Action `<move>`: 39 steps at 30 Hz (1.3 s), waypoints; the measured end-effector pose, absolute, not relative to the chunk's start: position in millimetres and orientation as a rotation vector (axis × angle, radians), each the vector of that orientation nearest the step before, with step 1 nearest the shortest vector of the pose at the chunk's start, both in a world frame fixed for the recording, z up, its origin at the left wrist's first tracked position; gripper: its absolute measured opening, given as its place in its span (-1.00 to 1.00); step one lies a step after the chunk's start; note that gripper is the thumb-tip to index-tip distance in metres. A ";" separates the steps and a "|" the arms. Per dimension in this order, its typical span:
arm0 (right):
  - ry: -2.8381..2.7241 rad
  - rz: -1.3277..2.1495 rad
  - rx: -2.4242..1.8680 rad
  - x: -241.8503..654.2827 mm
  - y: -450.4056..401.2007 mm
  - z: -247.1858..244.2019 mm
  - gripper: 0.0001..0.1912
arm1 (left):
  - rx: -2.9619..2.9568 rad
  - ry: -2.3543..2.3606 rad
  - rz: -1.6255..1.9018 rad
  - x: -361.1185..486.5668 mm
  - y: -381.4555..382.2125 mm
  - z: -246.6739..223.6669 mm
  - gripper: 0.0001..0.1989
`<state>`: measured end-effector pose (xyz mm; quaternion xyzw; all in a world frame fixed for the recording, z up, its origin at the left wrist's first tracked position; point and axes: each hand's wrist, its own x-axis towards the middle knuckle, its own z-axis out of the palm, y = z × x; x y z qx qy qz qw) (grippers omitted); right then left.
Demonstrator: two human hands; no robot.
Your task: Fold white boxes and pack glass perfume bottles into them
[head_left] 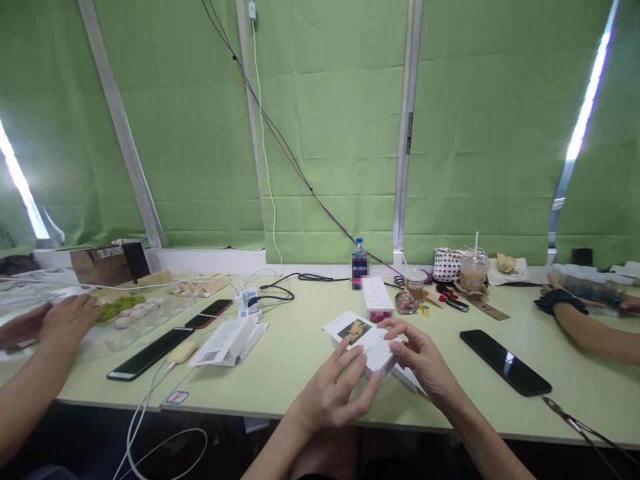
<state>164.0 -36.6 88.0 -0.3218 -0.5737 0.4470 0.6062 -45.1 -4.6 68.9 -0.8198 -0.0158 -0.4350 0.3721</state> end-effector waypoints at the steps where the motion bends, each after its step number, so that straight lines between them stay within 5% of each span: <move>1: -1.325 1.029 -0.746 163.8 -36.5 87.9 -0.75 | -2.101 -0.042 -1.114 -45.2 -4.3 68.8 -0.70; 39: -1.296 0.964 -0.805 161.4 -31.2 79.8 -0.70 | -2.044 -0.170 -0.935 -45.6 -6.4 75.7 -0.66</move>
